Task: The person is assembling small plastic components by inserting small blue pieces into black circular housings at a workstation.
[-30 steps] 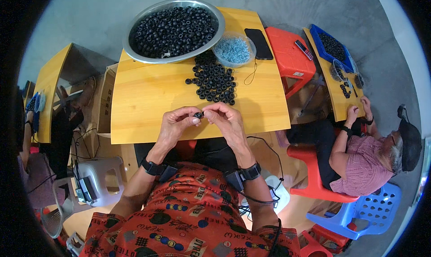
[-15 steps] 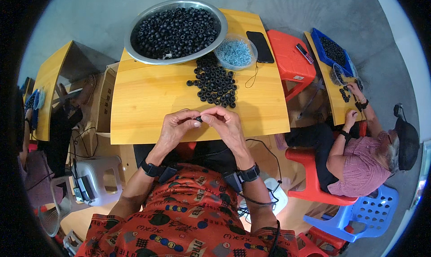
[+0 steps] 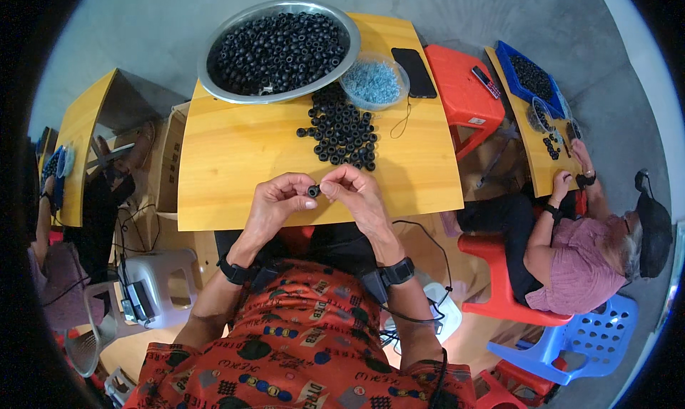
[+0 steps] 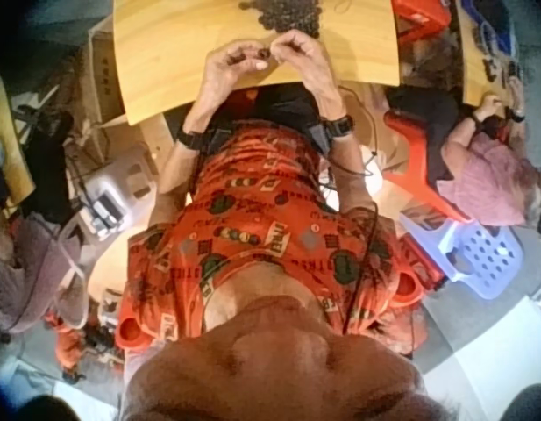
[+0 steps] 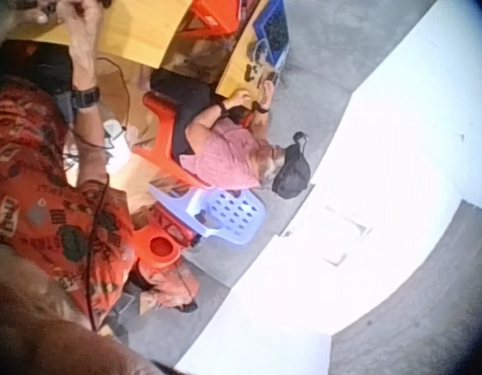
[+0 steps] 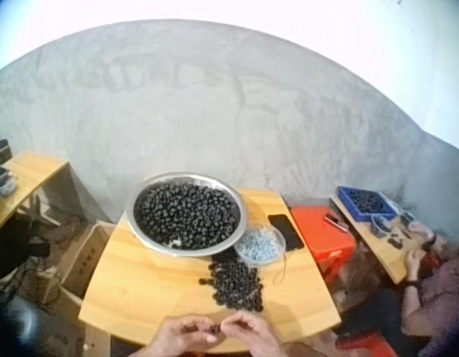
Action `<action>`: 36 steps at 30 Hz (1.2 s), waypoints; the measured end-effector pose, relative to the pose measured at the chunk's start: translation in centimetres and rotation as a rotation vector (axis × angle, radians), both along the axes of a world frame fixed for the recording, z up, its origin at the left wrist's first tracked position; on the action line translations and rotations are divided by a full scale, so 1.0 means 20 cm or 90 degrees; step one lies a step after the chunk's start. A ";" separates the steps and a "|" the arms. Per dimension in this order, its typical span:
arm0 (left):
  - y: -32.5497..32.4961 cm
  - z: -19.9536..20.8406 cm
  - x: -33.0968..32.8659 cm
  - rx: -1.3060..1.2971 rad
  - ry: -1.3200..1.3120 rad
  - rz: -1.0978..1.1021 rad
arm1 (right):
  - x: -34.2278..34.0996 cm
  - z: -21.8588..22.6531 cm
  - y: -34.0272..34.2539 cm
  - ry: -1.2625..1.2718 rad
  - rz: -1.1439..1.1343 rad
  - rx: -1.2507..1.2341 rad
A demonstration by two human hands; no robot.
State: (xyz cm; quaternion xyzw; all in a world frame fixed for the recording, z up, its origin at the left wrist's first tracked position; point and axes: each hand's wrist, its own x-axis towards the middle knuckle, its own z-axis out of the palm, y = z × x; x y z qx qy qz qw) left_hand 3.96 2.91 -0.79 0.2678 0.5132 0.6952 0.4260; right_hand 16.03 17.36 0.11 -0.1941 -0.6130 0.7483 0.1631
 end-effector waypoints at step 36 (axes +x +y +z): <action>-0.06 0.08 0.02 0.018 0.361 0.030 | 0.04 -0.12 -0.09 0.060 0.126 -0.408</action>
